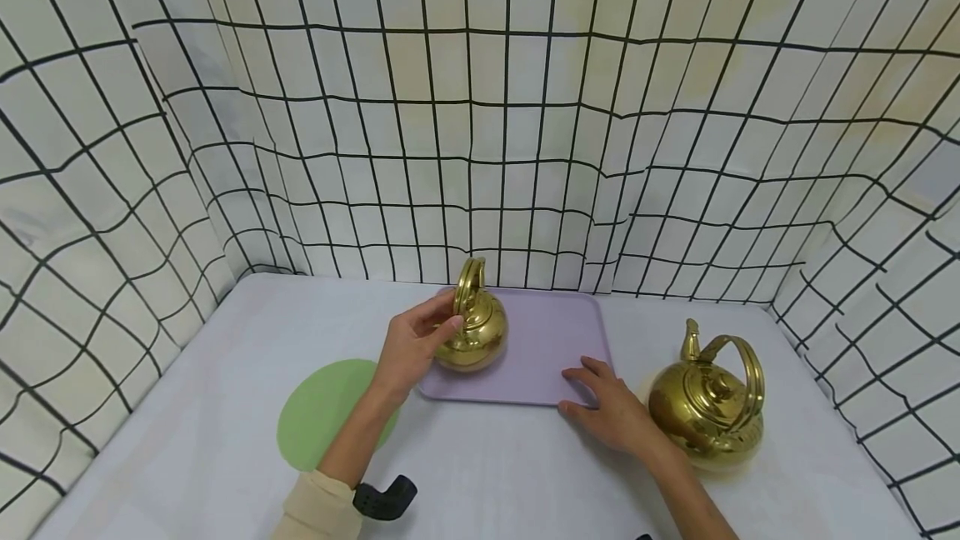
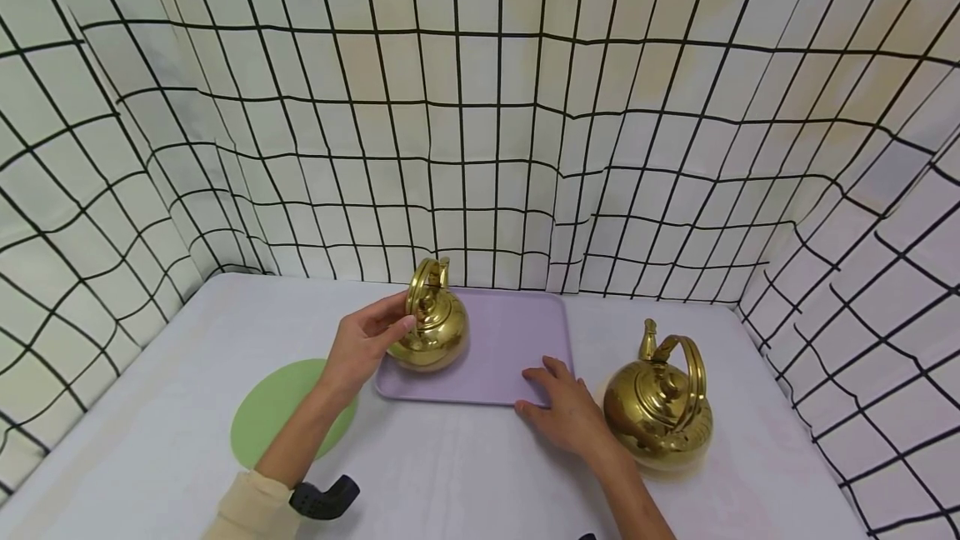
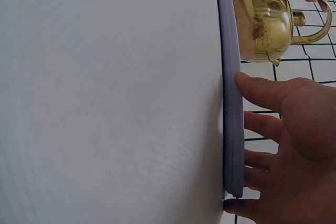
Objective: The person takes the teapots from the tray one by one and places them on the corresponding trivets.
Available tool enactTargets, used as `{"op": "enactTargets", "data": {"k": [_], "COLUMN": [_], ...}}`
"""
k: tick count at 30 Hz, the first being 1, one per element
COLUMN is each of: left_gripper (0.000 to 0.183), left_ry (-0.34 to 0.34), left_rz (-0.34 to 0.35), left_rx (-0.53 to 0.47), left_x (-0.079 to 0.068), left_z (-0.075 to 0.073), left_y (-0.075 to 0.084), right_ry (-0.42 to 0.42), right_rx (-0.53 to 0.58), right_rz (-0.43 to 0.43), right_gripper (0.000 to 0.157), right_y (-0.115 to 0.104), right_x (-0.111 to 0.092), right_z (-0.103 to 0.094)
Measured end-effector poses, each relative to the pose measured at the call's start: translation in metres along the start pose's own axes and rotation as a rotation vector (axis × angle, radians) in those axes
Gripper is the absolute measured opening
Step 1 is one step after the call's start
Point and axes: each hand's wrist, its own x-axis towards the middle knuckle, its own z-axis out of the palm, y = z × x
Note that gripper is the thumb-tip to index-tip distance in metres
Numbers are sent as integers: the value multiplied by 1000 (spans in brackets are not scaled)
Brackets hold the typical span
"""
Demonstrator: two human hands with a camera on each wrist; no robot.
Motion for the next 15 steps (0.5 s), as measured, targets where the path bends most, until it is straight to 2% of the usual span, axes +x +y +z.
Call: {"op": "enactTargets", "data": {"k": [6, 15], "left_gripper": [45, 46], "left_ry": [0, 2], "left_rz": [-32, -30], "left_rx": [-39, -51], "left_x": [-1, -3], "left_z": [0, -4], "left_y": [-3, -4], "right_ry": [-2, 5], "right_rx": [11, 12], "right_rz": [0, -5], "right_gripper": [46, 46], "right_y": [-1, -1], "right_x": [-1, -1], "right_z": [1, 0]}}
